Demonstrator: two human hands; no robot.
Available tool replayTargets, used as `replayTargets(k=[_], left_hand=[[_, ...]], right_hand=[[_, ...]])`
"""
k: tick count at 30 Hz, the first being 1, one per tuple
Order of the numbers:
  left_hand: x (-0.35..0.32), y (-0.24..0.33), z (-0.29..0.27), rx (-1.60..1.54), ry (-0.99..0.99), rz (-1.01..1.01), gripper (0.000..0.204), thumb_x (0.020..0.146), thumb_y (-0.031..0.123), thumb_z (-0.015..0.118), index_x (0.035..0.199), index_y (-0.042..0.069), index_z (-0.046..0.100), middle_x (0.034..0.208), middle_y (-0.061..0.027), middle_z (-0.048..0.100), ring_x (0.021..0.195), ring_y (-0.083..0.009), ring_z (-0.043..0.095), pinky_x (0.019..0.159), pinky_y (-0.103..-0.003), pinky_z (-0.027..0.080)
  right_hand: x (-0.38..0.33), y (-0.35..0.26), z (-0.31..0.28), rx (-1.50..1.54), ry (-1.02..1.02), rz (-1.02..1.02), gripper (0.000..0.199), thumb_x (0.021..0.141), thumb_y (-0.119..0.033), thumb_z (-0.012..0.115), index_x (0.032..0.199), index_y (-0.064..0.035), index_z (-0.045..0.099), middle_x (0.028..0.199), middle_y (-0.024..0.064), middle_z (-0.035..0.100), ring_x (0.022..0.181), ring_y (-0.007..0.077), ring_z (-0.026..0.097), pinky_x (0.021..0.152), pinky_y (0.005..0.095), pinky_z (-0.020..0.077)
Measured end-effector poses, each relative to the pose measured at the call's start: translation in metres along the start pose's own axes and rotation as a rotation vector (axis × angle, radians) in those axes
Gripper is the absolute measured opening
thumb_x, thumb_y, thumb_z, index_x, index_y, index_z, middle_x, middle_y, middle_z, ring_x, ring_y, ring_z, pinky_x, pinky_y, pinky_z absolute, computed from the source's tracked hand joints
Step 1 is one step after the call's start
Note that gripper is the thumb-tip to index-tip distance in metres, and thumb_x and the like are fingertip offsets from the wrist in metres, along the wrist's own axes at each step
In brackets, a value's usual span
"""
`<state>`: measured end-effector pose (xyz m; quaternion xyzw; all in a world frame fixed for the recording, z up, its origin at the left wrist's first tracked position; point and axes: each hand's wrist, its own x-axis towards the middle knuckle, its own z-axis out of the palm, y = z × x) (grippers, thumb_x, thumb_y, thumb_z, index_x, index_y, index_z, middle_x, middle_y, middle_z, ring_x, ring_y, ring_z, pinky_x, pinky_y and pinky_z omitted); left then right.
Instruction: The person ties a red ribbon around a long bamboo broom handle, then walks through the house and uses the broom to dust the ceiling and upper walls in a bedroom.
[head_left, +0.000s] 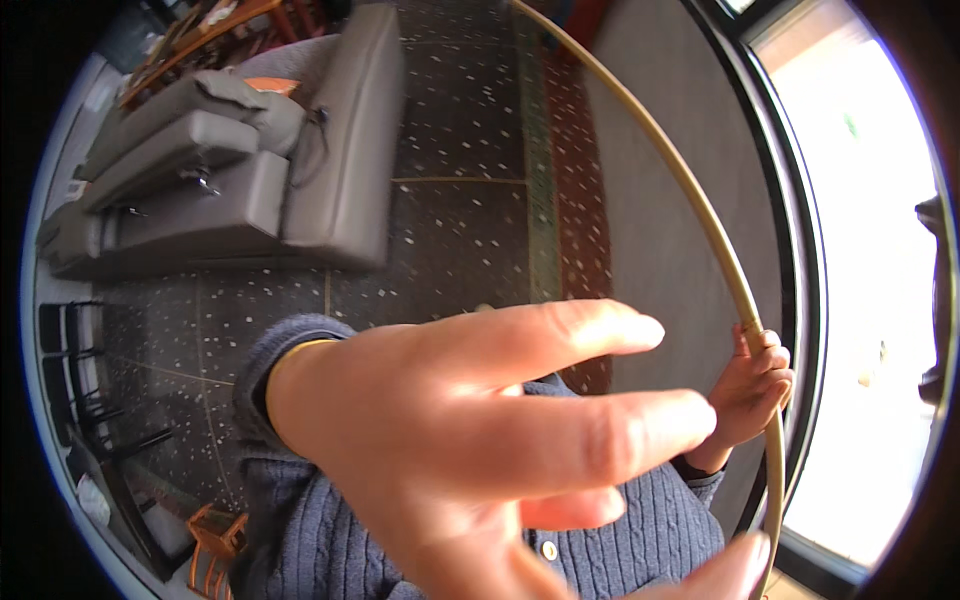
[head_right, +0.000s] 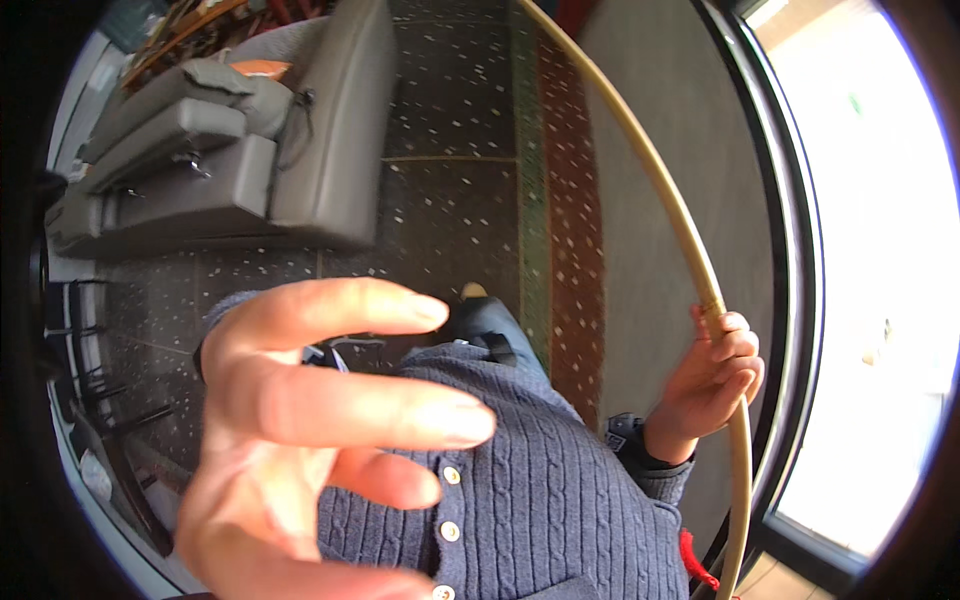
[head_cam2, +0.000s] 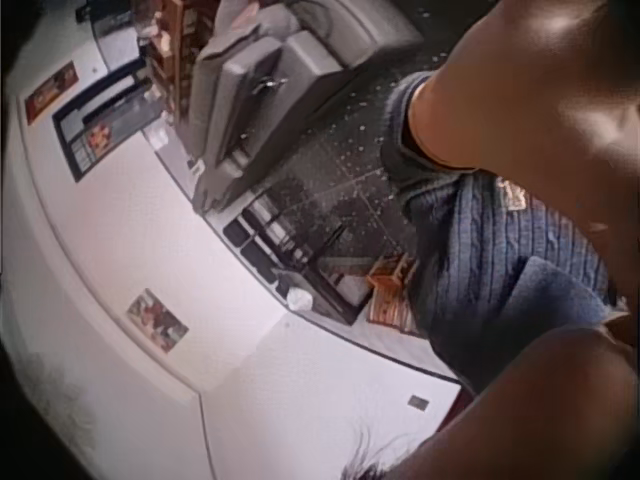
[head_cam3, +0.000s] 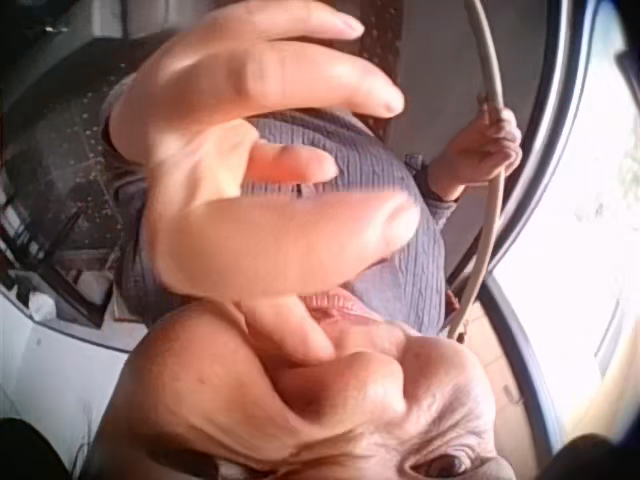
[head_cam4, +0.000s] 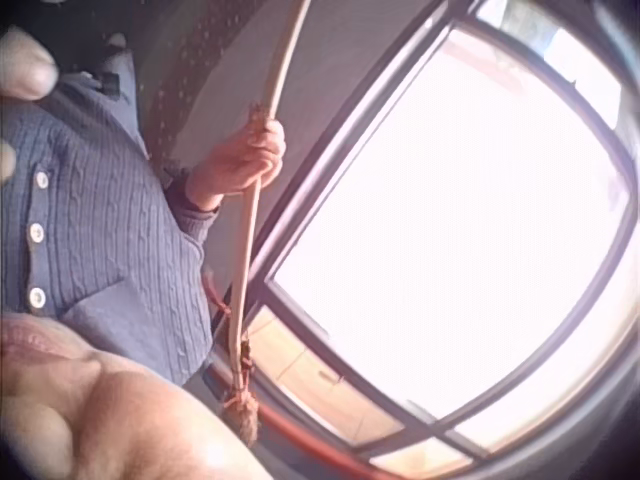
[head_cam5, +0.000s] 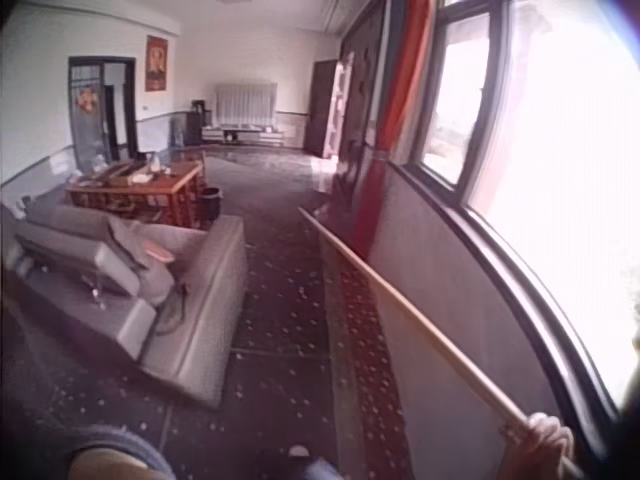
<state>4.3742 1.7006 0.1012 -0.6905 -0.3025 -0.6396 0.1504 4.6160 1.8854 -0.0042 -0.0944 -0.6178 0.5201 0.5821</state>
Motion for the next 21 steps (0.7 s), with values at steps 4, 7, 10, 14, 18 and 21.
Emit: replayTargets(k=[4,7,10,14,18,21], left_hand=[[0.034,-0.119,-0.052,0.113,0.02,-0.041,0.013,0.069,0.014,0.067,0.079,0.016,0.061,0.083,-0.0013,0.055,0.073,-0.0185,0.058,0.073,-0.041,0.046],[0.037,-0.208,-0.092,0.189,0.065,-0.059,0.013,0.069,0.014,0.067,0.08,0.015,0.06,0.083,-0.0014,0.054,0.072,-0.0185,0.058,0.072,-0.041,0.046],[0.034,-0.312,-0.137,0.229,0.094,-0.044,0.013,0.069,0.014,0.067,0.08,0.015,0.06,0.083,-0.0016,0.054,0.072,-0.0186,0.057,0.072,-0.041,0.046],[0.044,-0.453,-0.195,0.211,0.128,-0.01,0.014,0.069,0.014,0.067,0.08,0.014,0.059,0.082,-0.0018,0.054,0.072,-0.0187,0.057,0.072,-0.04,0.047],[0.076,-0.595,-0.235,0.156,0.167,0.029,0.014,0.069,0.013,0.066,0.081,0.014,0.058,0.082,-0.002,0.053,0.072,-0.0188,0.057,0.071,-0.04,0.047],[0.089,-0.705,-0.263,0.121,0.181,0.046,0.015,0.069,0.013,0.066,0.081,0.014,0.058,0.082,-0.0021,0.053,0.072,-0.0189,0.056,0.071,-0.04,0.047]], right_hand=[[0.131,0.1,0.066,-0.029,-0.094,-0.005,0.034,0.099,-0.028,0.039,0.071,-0.0091,0.042,0.08,0.0063,0.047,0.104,0.0271,0.051,0.087,0.0522,0.0477],[0.211,0.184,0.116,-0.053,-0.113,-0.012,0.034,0.1,-0.027,0.038,0.071,-0.0092,0.043,0.082,0.0059,0.049,0.106,0.0261,0.052,0.087,0.0529,0.0479],[0.28,0.27,0.167,-0.073,-0.025,0.057,0.034,0.1,-0.026,0.037,0.071,-0.009,0.044,0.081,0.0056,0.05,0.107,0.0248,0.052,0.087,0.0531,0.0479],[0.372,0.355,0.226,-0.062,-0.101,0.051,0.035,0.1,-0.026,0.038,0.071,-0.0091,0.044,0.078,0.0052,0.049,0.104,0.0237,0.052,0.086,0.0515,0.0477],[0.462,0.407,0.262,-0.086,-0.113,0.07,0.036,0.1,-0.027,0.037,0.068,-0.0106,0.041,0.077,0.0045,0.045,0.103,0.0244,0.05,0.087,0.0512,0.0469],[0.519,0.456,0.283,-0.097,-0.104,0.123,0.037,0.099,-0.029,0.039,0.066,-0.0114,0.041,0.076,0.0034,0.043,0.104,0.0249,0.049,0.088,0.0525,0.0462]])
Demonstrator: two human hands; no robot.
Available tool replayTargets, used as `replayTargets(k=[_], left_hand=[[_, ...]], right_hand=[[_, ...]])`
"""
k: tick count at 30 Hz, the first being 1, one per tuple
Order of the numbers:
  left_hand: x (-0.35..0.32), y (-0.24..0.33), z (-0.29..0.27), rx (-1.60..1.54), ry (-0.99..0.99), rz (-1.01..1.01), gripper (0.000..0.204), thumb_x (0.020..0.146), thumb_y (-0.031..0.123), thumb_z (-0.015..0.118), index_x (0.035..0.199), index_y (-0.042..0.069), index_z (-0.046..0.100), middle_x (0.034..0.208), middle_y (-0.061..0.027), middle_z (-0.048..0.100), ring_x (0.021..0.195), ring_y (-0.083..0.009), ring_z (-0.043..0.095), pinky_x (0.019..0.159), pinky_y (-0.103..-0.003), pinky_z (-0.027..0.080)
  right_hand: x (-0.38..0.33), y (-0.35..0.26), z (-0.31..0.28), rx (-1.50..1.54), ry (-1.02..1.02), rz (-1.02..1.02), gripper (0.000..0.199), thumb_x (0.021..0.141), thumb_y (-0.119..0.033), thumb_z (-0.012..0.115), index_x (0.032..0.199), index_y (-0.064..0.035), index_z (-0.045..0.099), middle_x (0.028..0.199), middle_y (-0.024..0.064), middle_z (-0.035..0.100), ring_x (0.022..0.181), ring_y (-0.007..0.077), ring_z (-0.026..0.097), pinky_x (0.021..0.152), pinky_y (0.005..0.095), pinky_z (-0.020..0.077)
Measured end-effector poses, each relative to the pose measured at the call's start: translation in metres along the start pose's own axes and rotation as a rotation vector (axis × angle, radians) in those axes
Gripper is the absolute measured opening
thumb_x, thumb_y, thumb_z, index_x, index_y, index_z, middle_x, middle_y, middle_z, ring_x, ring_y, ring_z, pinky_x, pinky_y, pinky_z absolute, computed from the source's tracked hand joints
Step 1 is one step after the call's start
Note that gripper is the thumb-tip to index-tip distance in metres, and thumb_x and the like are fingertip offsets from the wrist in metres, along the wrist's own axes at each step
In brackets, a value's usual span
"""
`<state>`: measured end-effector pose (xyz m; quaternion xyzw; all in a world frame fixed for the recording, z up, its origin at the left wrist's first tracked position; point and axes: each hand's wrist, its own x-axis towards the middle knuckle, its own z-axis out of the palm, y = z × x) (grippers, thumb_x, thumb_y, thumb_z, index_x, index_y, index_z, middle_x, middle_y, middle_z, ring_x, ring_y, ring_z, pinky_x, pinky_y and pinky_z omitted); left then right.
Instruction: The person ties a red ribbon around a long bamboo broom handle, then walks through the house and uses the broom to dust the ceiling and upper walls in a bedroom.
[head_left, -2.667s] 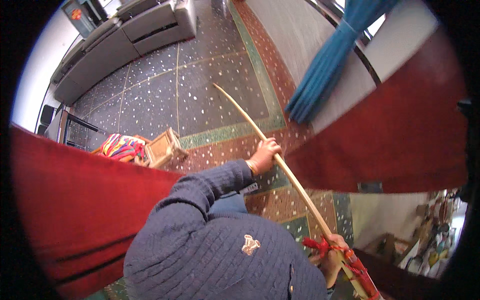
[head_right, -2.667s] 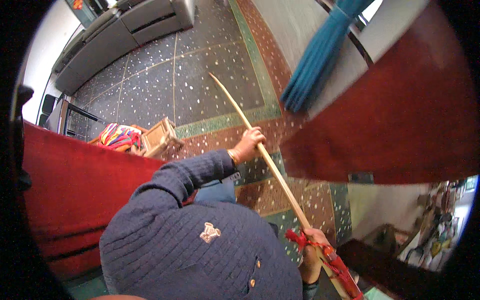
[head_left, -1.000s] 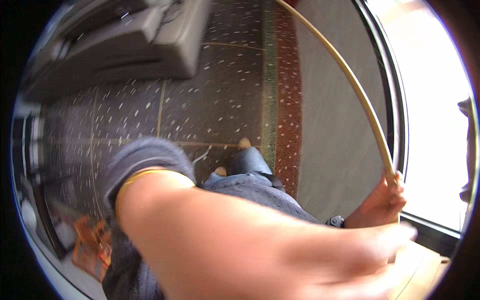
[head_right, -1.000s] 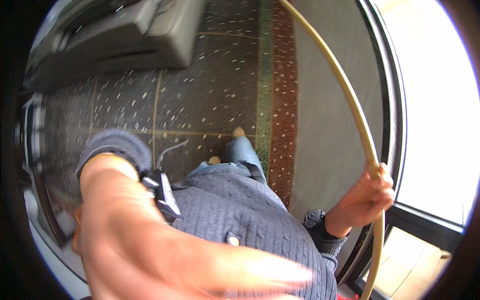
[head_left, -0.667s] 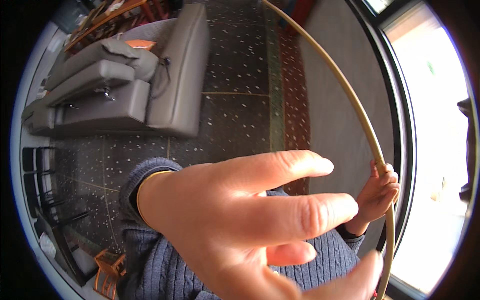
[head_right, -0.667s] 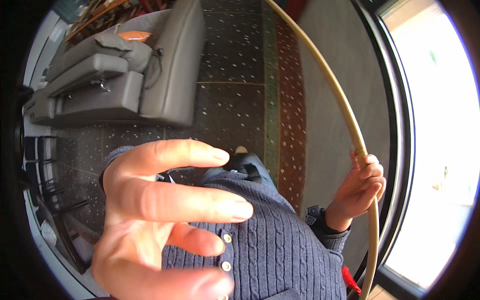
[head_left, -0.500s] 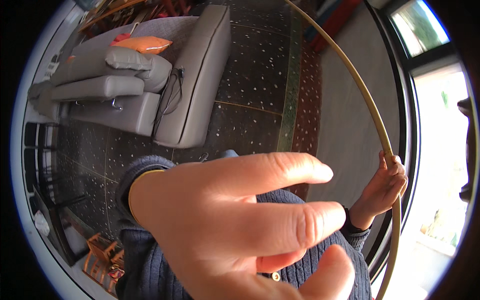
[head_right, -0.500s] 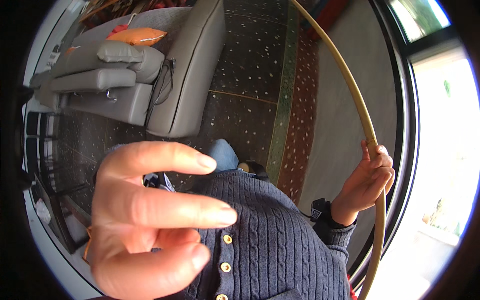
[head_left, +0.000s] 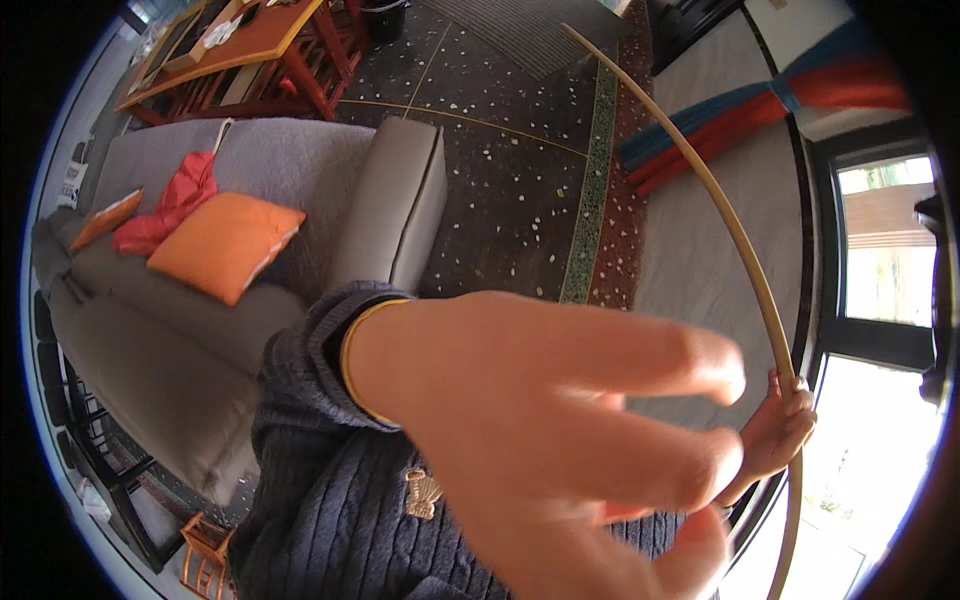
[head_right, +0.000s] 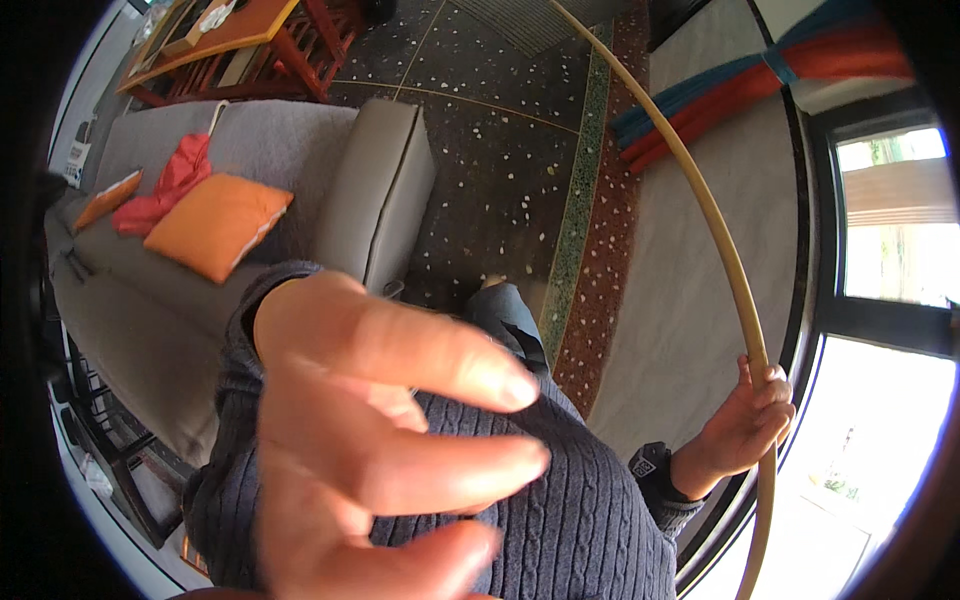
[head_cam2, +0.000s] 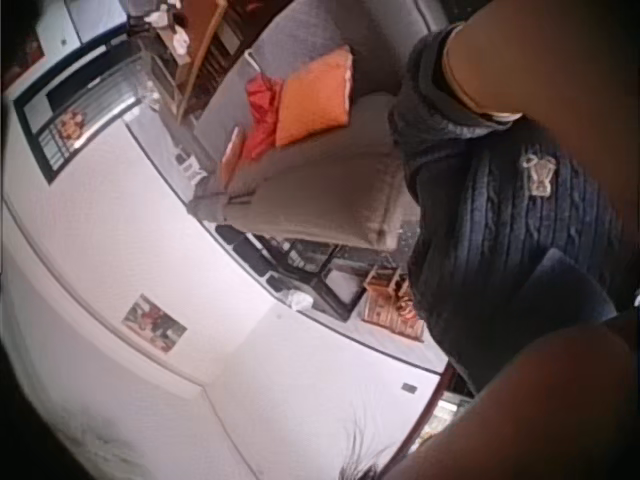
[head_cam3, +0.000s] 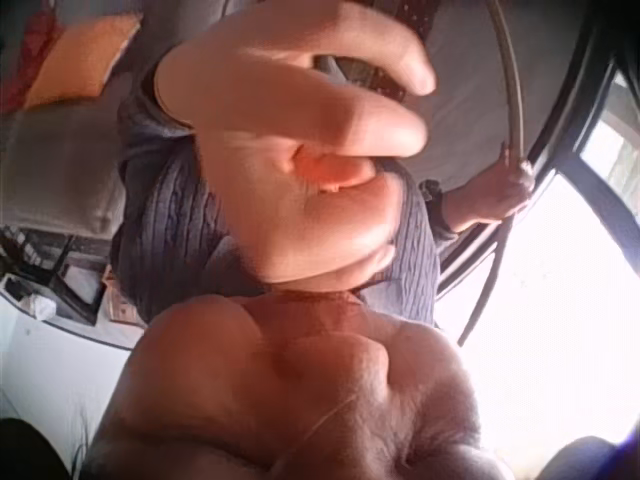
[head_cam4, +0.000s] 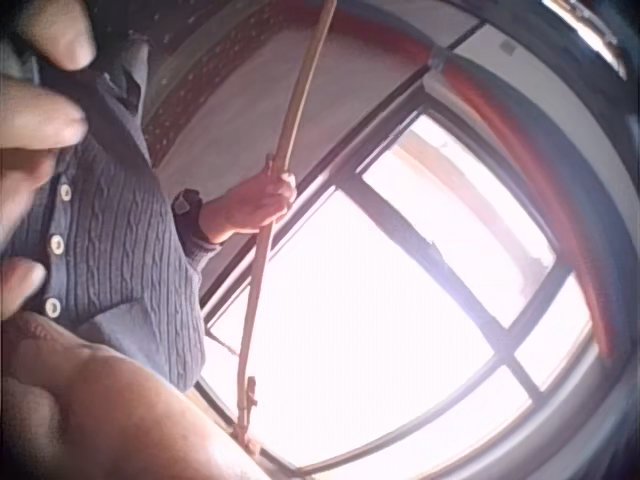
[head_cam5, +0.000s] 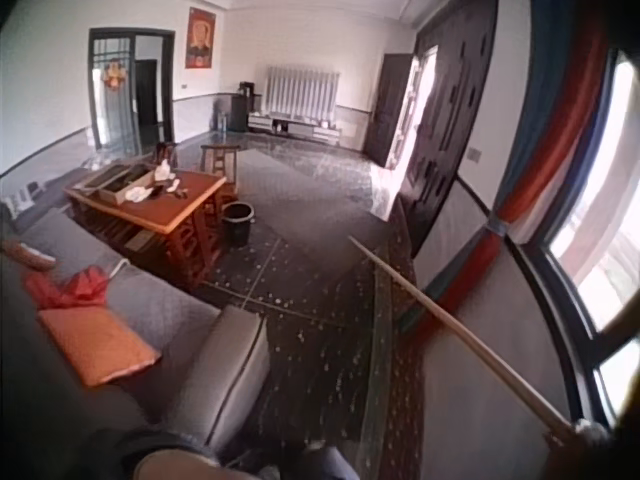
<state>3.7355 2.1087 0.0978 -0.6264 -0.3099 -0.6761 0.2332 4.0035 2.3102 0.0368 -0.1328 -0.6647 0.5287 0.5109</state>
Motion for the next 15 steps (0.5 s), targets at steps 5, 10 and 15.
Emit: replayTargets(k=[5,10,15], left_hand=[[0.0,-0.194,-0.021,0.061,-0.015,0.002,0.015,0.069,0.013,0.066,0.081,0.013,0.057,0.081,-0.0023,0.052,0.071,-0.0191,0.056,0.07,-0.04,0.048],[0.041,-0.37,-0.056,0.161,0.021,-0.04,0.016,0.069,0.012,0.066,0.082,0.012,0.056,0.081,-0.0026,0.052,0.071,-0.0192,0.056,0.069,-0.039,0.048],[0.078,-0.508,-0.12,0.379,0.007,-0.037,0.017,0.069,0.012,0.066,0.082,0.012,0.055,0.08,-0.0028,0.052,0.071,-0.0193,0.055,0.069,-0.039,0.049]], right_hand=[[0.119,0.118,0.047,0.064,-0.053,-0.005,0.038,0.098,-0.03,0.042,0.064,-0.0141,0.037,0.072,0.0009,0.038,0.099,0.0236,0.047,0.087,0.0508,0.0423],[0.293,0.24,0.13,0.095,-0.035,0.006,0.036,0.095,-0.031,0.046,0.065,-0.0136,0.036,0.072,0.0005,0.031,0.093,0.0227,0.044,0.086,0.0504,0.0386],[0.461,0.34,0.247,0.199,-0.174,0.009,0.034,0.097,-0.027,0.043,0.067,-0.0118,0.038,0.074,0.001,0.035,0.103,0.025,0.045,0.095,0.0529,0.04]])
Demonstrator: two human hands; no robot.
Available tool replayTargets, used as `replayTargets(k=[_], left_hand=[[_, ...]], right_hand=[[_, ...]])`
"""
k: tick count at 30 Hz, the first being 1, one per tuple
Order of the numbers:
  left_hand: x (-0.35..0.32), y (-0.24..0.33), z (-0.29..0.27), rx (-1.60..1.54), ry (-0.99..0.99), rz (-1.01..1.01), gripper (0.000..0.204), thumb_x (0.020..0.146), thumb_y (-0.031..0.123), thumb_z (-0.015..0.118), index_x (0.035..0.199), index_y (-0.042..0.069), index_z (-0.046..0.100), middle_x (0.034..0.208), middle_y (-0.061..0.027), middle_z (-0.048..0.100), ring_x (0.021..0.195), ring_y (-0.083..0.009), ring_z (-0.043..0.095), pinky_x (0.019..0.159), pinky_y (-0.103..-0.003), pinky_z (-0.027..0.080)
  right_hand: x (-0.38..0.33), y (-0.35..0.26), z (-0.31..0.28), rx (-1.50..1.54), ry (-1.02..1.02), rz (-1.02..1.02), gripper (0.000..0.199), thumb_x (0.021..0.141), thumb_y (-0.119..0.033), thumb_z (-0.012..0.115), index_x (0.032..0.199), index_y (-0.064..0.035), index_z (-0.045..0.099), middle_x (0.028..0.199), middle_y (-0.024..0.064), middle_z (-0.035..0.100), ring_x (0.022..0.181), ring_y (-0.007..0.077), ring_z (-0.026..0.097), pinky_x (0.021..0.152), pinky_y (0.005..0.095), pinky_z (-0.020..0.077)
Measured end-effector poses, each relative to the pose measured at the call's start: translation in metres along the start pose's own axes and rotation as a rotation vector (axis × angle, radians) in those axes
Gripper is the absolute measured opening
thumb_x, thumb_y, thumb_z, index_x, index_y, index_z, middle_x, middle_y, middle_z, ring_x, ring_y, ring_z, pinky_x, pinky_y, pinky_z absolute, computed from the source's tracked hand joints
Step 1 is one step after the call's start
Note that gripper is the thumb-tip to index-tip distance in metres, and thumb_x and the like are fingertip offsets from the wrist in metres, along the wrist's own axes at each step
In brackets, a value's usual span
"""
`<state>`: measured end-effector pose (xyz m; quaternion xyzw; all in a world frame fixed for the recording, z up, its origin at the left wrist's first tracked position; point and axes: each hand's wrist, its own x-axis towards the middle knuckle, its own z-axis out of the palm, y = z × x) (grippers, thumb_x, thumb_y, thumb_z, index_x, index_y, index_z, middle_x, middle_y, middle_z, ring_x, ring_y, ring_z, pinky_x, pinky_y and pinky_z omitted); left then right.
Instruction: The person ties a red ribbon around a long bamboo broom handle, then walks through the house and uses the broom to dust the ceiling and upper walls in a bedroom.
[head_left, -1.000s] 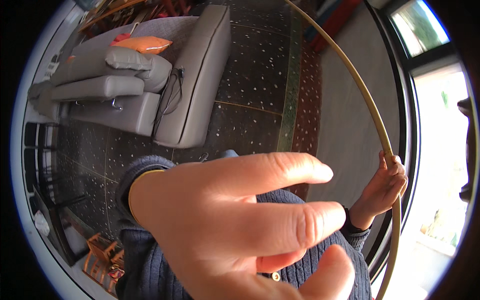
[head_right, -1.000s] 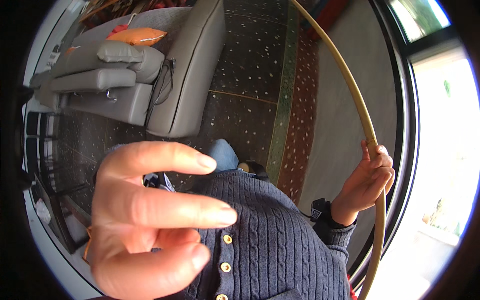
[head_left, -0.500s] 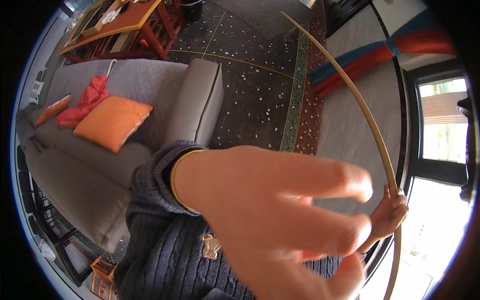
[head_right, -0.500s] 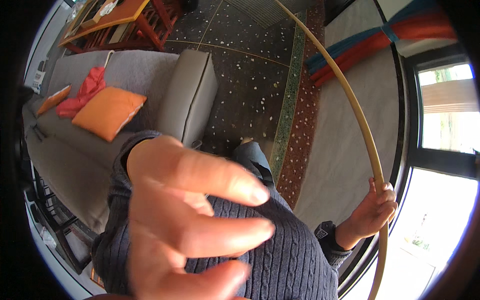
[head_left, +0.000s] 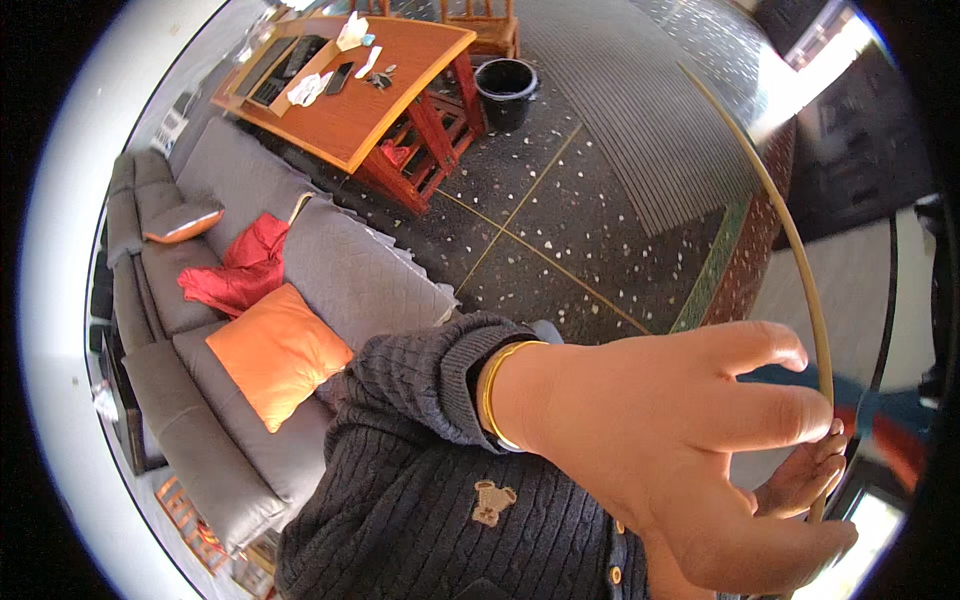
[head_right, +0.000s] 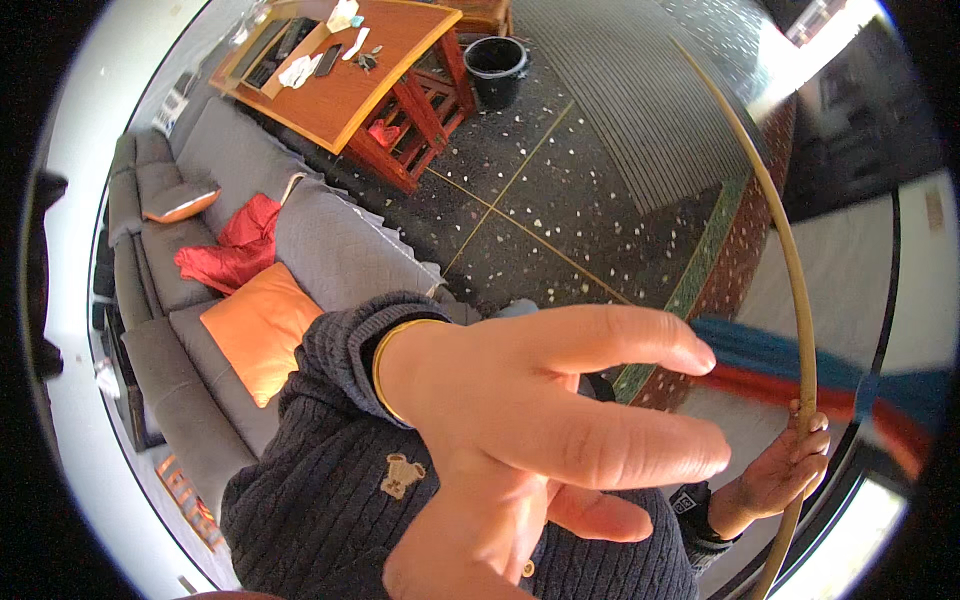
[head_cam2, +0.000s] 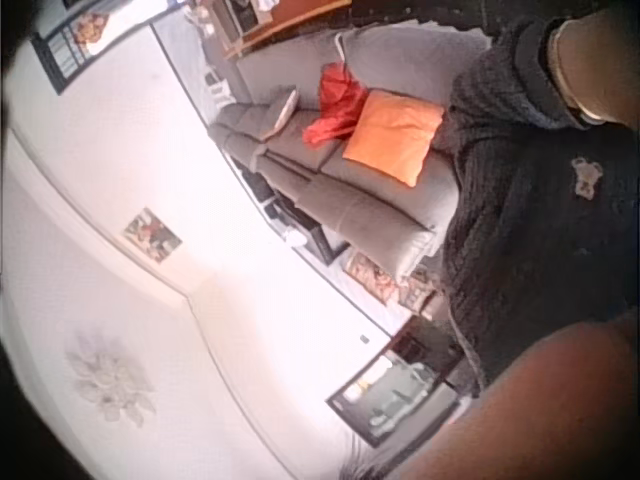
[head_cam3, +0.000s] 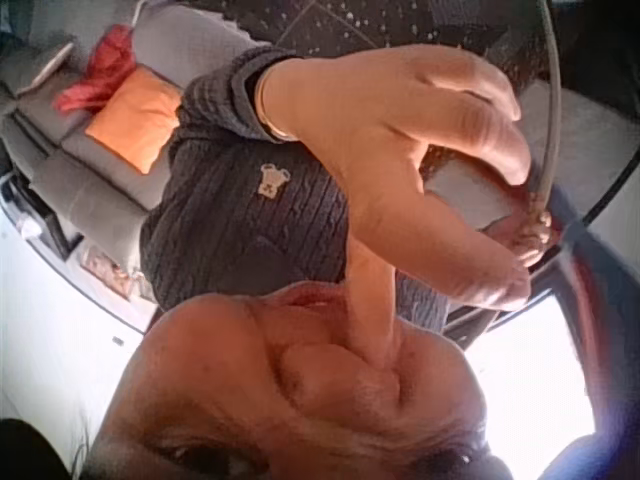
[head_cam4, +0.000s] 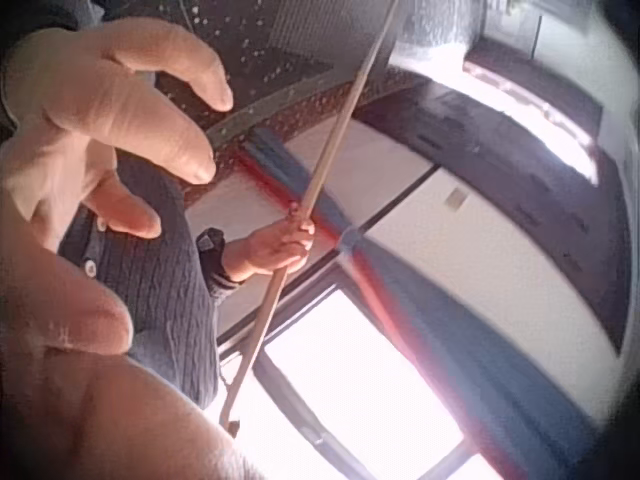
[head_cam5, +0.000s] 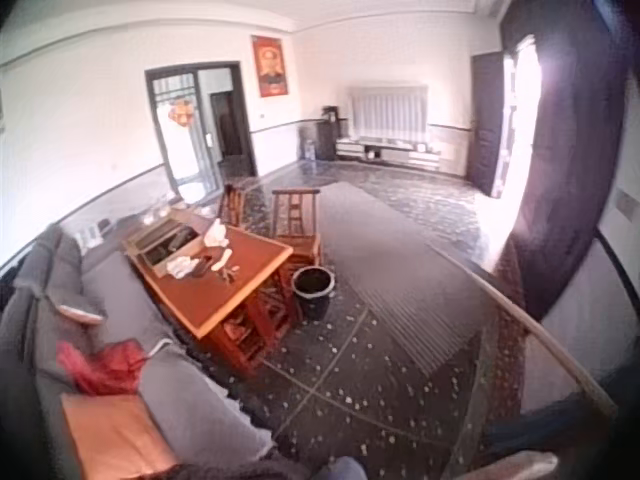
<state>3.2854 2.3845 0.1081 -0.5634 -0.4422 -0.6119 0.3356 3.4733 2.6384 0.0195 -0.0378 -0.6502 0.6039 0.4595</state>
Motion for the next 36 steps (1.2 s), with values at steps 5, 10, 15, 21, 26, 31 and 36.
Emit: replayTargets(k=[5,10,15,21,26,31,36], left_hand=[[-0.004,-0.183,-0.018,0.116,0.018,-0.028,0.017,0.069,0.012,0.065,0.083,0.011,0.055,0.08,-0.0031,0.051,0.071,-0.0195,0.055,0.068,-0.039,0.049],[0.02,-0.383,-0.046,0.173,-0.165,0.021,0.016,0.07,0.007,0.066,0.079,0.01,0.053,0.079,-0.0034,0.051,0.071,-0.0205,0.056,0.071,-0.04,0.05],[0.05,-0.581,-0.065,0.002,-0.54,-0.196,0.014,0.078,0.007,0.062,0.08,0.004,0.048,0.084,-0.0084,0.053,0.076,-0.0245,0.055,0.077,-0.037,0.046],[0.024,-0.801,-0.079,0.144,-0.573,-0.268,0.014,0.078,0.009,0.065,0.087,0.007,0.055,0.091,-0.0053,0.058,0.084,-0.0211,0.058,0.084,-0.036,0.047],[0.027,-0.948,-0.143,0.139,-0.164,-0.574,0.012,0.084,0.009,0.066,0.078,0.009,0.055,0.068,-0.0014,0.062,0.063,-0.0169,0.059,0.081,-0.04,0.047],[0.048,-1.042,-0.224,0.484,0.071,-0.662,0.029,0.094,0.019,0.049,0.07,0.006,0.057,0.067,-0.0026,0.06,0.065,-0.0181,0.058,0.077,-0.038,0.048],[0.016,-1.16,-0.292,0.805,0.315,-0.882,0.04,0.099,0.019,0.04,0.061,0.005,0.046,0.055,-0.0011,0.045,0.053,-0.0132,0.046,0.066,-0.031,0.044]], right_hand=[[0.151,0.134,0.066,-0.019,-0.092,-0.031,0.029,0.096,-0.025,0.045,0.071,-0.0101,0.045,0.076,0.0027,0.04,0.103,0.0264,0.046,0.093,0.0545,0.0427],[0.292,0.222,0.128,0.075,-0.198,-0.027,0.031,0.095,-0.024,0.047,0.067,-0.0113,0.039,0.072,0.0011,0.032,0.086,0.0231,0.042,0.088,0.0546,0.0443],[0.411,0.284,0.18,0.086,-0.114,0.051,0.032,0.094,-0.027,0.047,0.067,-0.013,0.035,0.074,0.0011,0.032,0.087,0.0218,0.04,0.084,0.0479,0.0436],[0.537,0.432,0.239,0.136,-0.017,0.032,0.034,0.091,-0.027,0.05,0.066,-0.0124,0.033,0.07,0.0019,0.033,0.079,0.0205,0.041,0.071,0.043,0.0482],[0.715,0.566,0.335,0.196,-0.229,-0.007,0.03,0.089,-0.025,0.055,0.068,-0.0095,0.04,0.069,0.0034,0.038,0.077,0.0228,0.043,0.07,0.0431,0.0497],[0.885,0.677,0.479,0.233,-0.425,-0.032,0.032,0.09,-0.023,0.056,0.067,-0.007,0.042,0.07,0.0055,0.042,0.081,0.0236,0.045,0.075,0.0457,0.0487],[1.002,0.794,0.611,0.258,-0.555,-0.099,0.03,0.091,-0.019,0.052,0.066,-0.0062,0.041,0.069,0.0059,0.041,0.08,0.0233,0.045,0.075,0.0471,0.0489]])
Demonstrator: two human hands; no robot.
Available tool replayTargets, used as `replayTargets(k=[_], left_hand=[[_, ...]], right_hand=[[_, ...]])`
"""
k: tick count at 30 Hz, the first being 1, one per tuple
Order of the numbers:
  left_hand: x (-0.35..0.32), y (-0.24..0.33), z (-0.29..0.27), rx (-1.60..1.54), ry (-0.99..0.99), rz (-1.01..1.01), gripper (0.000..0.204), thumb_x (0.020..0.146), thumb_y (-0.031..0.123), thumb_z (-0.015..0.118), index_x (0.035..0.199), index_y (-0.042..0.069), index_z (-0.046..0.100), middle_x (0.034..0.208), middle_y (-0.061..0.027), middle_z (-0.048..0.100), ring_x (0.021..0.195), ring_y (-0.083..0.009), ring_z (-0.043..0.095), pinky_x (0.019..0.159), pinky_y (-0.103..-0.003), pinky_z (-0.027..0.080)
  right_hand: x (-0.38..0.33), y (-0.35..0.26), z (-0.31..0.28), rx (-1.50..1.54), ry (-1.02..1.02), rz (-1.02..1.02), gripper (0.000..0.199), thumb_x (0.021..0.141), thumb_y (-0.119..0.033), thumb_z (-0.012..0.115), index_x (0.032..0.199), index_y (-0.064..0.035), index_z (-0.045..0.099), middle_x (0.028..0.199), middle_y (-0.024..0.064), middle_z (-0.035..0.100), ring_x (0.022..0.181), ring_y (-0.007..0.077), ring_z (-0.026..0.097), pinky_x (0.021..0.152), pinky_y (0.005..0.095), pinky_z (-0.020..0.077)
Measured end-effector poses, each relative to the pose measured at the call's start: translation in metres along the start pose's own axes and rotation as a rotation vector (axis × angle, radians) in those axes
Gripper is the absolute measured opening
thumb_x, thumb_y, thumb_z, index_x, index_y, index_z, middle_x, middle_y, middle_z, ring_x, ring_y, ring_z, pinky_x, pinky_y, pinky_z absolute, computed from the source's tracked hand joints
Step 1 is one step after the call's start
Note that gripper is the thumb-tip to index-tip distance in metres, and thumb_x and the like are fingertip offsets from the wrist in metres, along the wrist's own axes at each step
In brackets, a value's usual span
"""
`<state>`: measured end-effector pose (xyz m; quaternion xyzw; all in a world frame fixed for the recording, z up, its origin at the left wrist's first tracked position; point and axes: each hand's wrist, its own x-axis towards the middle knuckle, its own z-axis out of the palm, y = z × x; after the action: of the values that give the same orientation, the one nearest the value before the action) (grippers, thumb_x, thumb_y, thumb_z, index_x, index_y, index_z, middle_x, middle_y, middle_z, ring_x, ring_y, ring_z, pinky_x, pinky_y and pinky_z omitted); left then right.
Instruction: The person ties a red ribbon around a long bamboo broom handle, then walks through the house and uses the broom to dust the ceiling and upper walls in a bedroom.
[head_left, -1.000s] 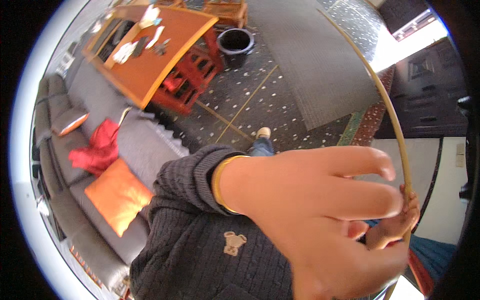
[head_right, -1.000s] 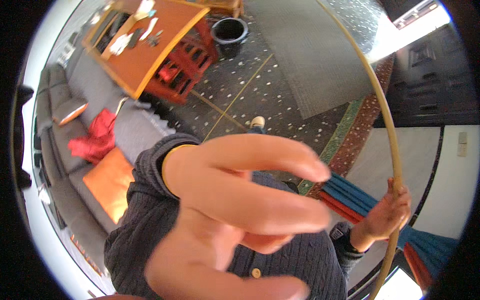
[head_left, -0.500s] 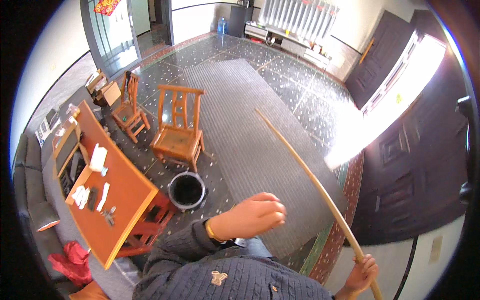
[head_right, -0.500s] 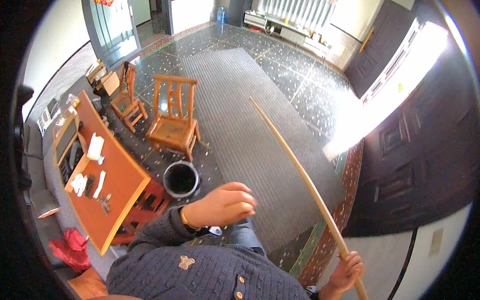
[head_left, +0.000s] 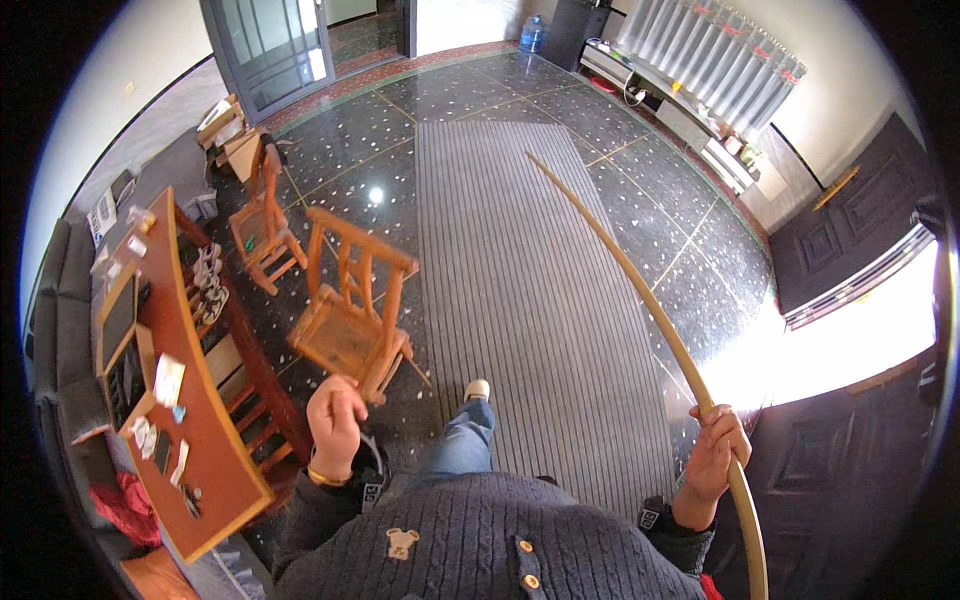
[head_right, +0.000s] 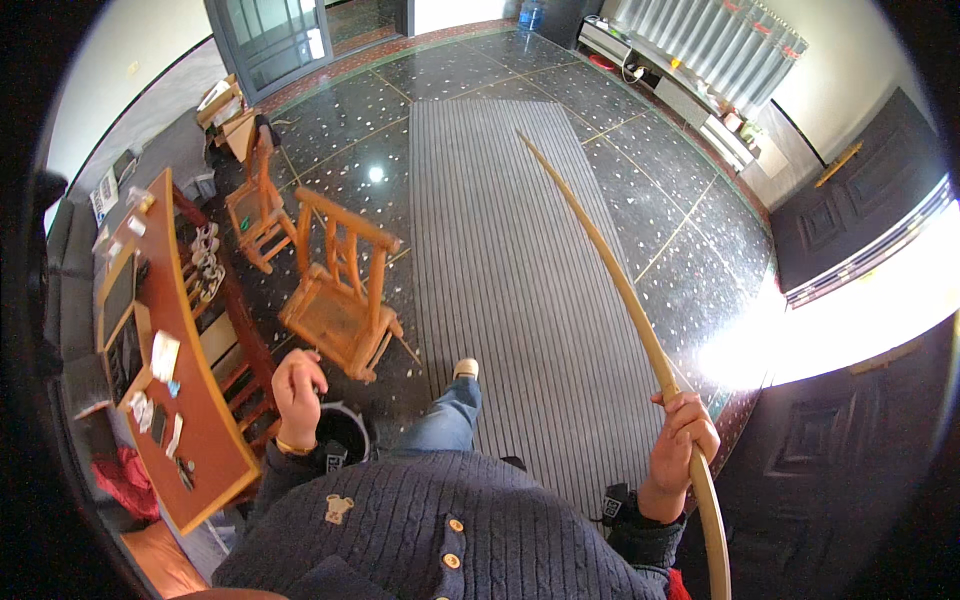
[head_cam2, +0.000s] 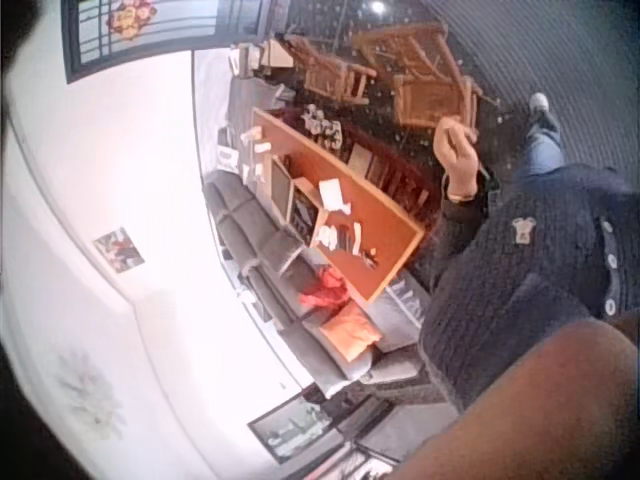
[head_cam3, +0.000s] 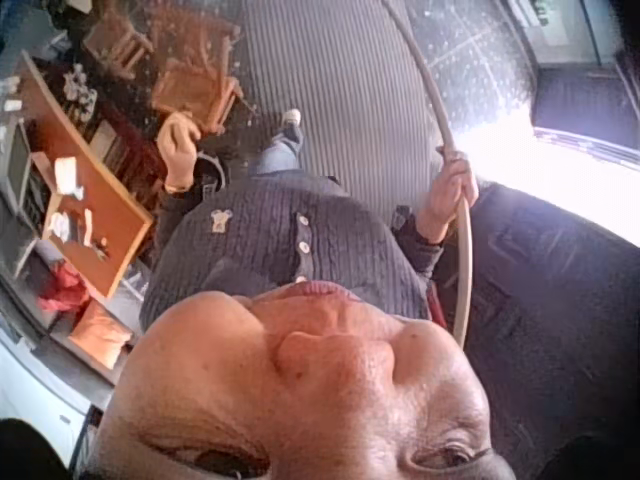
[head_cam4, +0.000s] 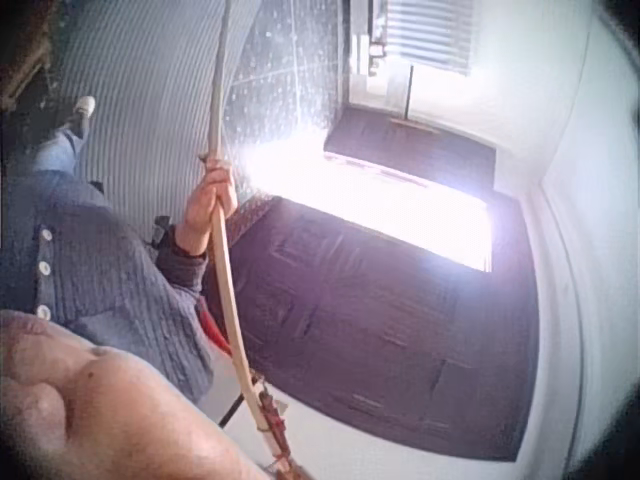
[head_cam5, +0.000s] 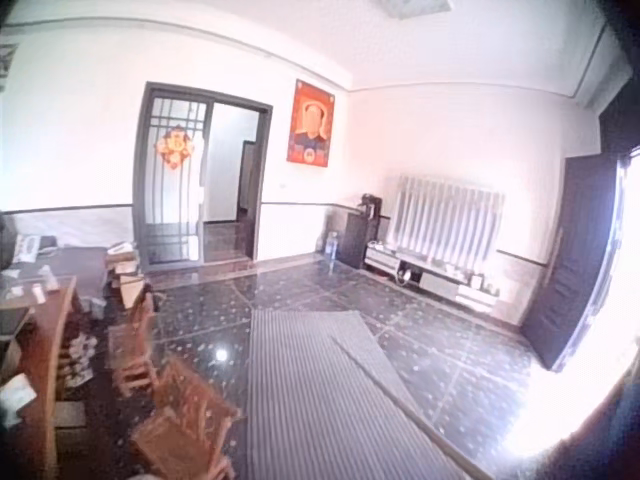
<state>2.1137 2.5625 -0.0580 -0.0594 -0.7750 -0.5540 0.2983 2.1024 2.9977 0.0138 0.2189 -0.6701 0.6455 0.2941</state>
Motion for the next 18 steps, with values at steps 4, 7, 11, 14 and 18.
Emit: replayTargets(k=[4,7,11,14,18], left_hand=[[0.099,-0.067,0.069,-0.043,-0.042,-0.238,0.039,0.099,0.018,0.039,0.062,0.005,0.043,0.054,0.0,0.044,0.048,-0.0116,0.041,0.058,-0.023,0.039],[0.202,-0.098,0.146,-0.165,-0.042,-0.2,0.021,0.093,0.01,0.052,0.073,0.004,0.049,0.069,-0.0051,0.049,0.059,-0.0149,0.047,0.06,-0.028,0.041],[0.345,-0.133,0.222,-0.243,-0.324,0.174,0.025,0.094,0.013,0.051,0.069,0.008,0.049,0.056,0.0011,0.044,0.051,-0.0118,0.041,0.078,-0.035,0.043],[0.437,-0.176,0.282,-0.309,-0.331,0.23,0.025,0.093,0.01,0.05,0.069,0.006,0.049,0.056,0.0012,0.046,0.051,-0.0123,0.043,0.075,-0.034,0.044],[0.534,-0.235,0.33,-0.101,-0.206,-0.124,0.027,0.091,0.008,0.047,0.064,0.004,0.047,0.056,-0.0032,0.048,0.051,-0.0132,0.046,0.073,-0.034,0.045]], right_hand=[[0.088,0.09,0.013,0.026,0.141,0.081,0.028,0.092,-0.017,0.047,0.067,-0.0058,0.042,0.067,0.0054,0.039,0.08,0.0231,0.045,0.076,0.0492,0.0495],[0.163,0.14,0.004,0.047,0.188,0.096,0.029,0.093,-0.016,0.044,0.066,-0.0067,0.042,0.067,0.0043,0.037,0.08,0.0224,0.045,0.077,0.0494,0.0492],[0.24,0.207,-0.003,0.17,0.199,0.096,0.027,0.093,-0.013,0.041,0.066,-0.009,0.039,0.066,0.0029,0.034,0.075,0.0215,0.044,0.075,0.0498,0.0478],[0.298,0.288,0.003,0.204,0.204,0.104,0.023,0.091,-0.012,0.042,0.068,-0.0091,0.039,0.066,0.0036,0.034,0.075,0.0235,0.044,0.074,0.0509,0.0478],[0.414,0.414,0.027,0.219,0.101,0.092,0.029,0.089,-0.019,0.051,0.066,-0.0082,0.038,0.069,0.0075,0.042,0.078,0.0259,0.046,0.071,0.0521,0.0506]])
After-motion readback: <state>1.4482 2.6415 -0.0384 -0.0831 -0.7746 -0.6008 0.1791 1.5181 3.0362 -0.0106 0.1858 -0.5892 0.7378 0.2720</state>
